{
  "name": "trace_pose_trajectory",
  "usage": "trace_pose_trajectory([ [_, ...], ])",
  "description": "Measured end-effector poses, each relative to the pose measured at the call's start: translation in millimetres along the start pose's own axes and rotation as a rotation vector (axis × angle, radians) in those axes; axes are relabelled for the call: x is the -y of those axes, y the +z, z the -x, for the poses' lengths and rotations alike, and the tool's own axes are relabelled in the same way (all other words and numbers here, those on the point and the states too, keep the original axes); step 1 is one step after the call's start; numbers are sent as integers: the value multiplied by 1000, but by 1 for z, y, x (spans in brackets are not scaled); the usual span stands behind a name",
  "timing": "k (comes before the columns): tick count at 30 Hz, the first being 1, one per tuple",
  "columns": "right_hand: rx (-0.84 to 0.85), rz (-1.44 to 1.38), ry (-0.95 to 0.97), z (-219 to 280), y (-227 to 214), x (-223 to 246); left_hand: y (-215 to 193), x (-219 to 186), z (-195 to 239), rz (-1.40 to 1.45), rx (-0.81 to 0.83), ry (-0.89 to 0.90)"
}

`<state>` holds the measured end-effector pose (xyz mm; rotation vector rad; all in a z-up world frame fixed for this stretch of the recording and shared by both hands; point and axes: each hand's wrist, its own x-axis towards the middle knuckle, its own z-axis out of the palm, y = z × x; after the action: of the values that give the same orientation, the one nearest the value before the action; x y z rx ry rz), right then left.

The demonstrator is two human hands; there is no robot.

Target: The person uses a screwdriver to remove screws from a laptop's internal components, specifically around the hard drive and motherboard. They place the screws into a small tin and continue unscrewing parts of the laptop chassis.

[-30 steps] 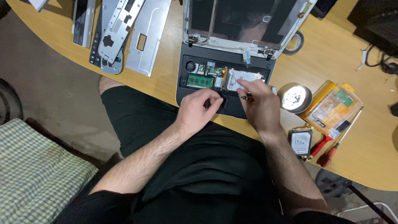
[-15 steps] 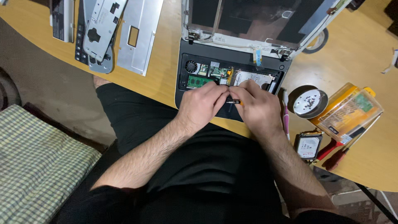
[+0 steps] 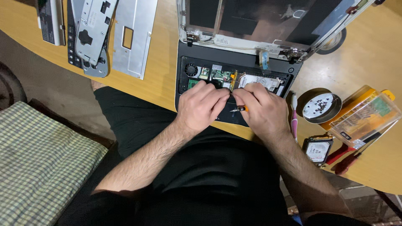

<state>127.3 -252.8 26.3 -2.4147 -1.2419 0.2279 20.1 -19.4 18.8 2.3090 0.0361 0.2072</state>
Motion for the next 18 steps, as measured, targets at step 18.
trace_pose_trajectory([
  [18, 50, 77, -56, -12, -9, 0, 3, -4, 40, -349, -8, 181],
])
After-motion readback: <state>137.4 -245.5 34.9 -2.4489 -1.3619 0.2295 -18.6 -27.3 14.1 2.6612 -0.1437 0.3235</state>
